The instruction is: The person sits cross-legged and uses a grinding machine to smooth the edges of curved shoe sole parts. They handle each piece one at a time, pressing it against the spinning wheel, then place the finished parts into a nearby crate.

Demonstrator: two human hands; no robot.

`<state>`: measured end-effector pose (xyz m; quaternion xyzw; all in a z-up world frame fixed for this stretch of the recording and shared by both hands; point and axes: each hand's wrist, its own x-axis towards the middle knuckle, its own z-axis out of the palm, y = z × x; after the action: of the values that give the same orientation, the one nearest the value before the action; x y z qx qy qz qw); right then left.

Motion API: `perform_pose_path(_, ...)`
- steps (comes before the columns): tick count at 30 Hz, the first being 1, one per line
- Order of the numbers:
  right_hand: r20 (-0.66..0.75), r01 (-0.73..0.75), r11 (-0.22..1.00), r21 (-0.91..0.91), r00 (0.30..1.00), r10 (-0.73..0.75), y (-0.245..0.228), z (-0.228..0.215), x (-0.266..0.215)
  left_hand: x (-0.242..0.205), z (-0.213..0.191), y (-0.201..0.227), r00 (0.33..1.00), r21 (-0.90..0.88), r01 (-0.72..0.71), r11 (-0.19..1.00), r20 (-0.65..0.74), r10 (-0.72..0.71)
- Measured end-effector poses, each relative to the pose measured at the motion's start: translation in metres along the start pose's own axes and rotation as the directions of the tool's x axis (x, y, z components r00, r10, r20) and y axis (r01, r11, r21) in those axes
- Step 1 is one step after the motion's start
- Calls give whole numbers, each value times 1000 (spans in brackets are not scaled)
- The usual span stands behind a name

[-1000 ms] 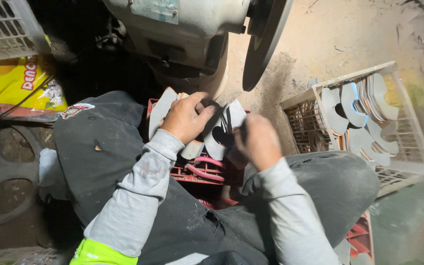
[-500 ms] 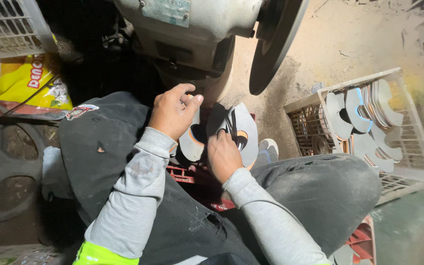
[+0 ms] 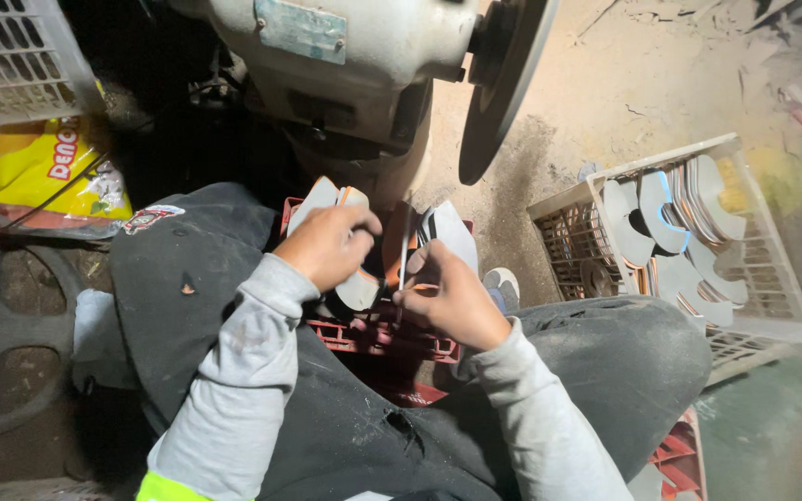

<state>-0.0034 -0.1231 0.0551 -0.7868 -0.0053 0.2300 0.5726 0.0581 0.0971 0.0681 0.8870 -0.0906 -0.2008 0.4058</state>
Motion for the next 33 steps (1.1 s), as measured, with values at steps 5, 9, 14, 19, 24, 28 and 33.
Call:
perform_pose_path(5,-111,143,980,136,986,-128,-2,-18,-18,-14,6,24,868,-153,42,987,495,40)
perform_pose_path(9,-165,3,934,358,984,60,4,-30,-20,-12,47,43,927,-320,-15,947,352,133)
perform_pose_path(14,-203,132,910,392,978,-54,11,-52,-12,0,81,39,987,-286,3,958,153,43)
perform_pose_path(19,-344,242,968,-64,905,-249,12,-67,7,11,97,25,992,-386,-59,921,77,96)
perform_pose_path(24,-368,333,897,-290,827,-425,-2,-67,37,39,99,19,968,-853,-94,514,42,247)
perform_pose_path(28,-387,276,895,-349,828,-407,-10,-70,56,52,96,14,974,-714,-69,697,104,203)
perform_pose_path(33,-361,306,833,-462,793,-491,-12,-76,64,55,96,13,986,-565,-5,825,137,99)
